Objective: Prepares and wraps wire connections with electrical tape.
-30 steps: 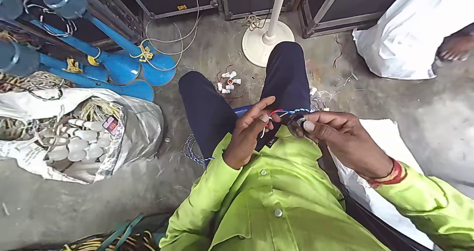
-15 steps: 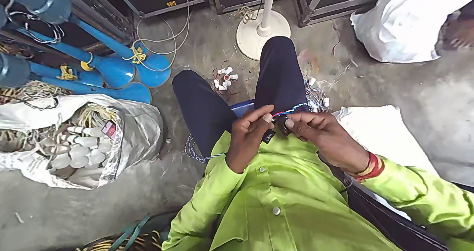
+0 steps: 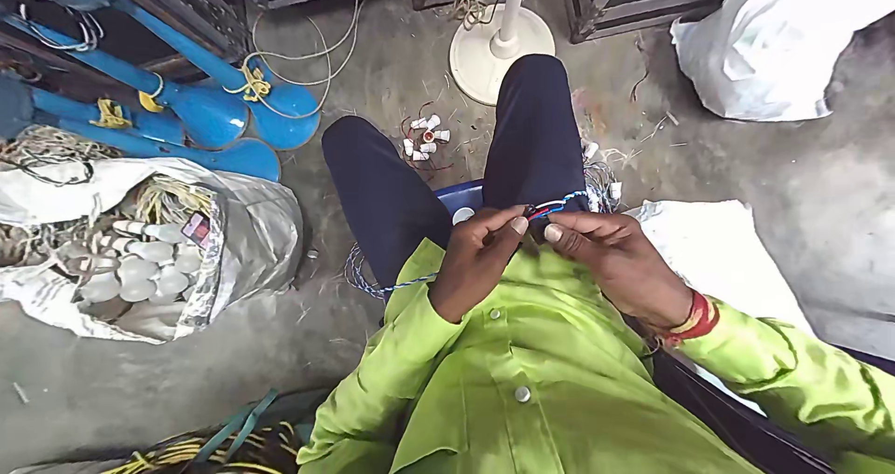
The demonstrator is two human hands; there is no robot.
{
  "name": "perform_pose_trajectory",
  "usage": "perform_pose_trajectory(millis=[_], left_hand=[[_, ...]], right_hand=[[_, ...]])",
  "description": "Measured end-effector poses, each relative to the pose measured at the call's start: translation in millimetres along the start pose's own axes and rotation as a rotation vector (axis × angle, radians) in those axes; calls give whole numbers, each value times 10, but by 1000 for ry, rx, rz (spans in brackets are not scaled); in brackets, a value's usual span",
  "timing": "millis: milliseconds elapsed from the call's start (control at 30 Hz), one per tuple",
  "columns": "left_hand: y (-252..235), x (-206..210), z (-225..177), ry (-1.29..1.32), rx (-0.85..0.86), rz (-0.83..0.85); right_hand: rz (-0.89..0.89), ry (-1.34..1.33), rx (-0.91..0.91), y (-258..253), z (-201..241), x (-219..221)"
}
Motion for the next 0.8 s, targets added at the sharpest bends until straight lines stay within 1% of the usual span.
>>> perform_pose_trajectory(millis=[100, 167, 400, 500, 567, 700, 767, 800], left_hand=[[14, 9, 3, 21, 27, 18], [-3, 6, 0, -1, 61, -4], [-26, 37, -4, -196, 200, -79], [-22, 66, 52, -326, 274, -124], [-36, 75, 78, -433, 314, -126], [-33, 120, 76, -546, 418, -103], [-40, 112, 56, -488, 444, -98], [-40, 89, 54, -416, 429, -93]], right_hand=[[11, -5, -1, 7, -14, 7], [23, 3, -1, -3, -18, 6], [33, 17, 27, 27, 1, -6], [36, -12, 49, 91, 2, 29], [56, -62, 4, 125, 51, 37], [123, -185, -181, 57, 293, -71], [177, -150, -239, -63, 347, -142], [191, -78, -248, -125, 340, -163]])
Point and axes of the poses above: each hand's wrist, its own y-axis away from the middle knuckle, its own x-axis out of the palm, z = x × y, the point moved 1 cm from there along -y, towards the middle knuckle, and after that the axes turned 6 degrees about x, right-handed, at the moved point
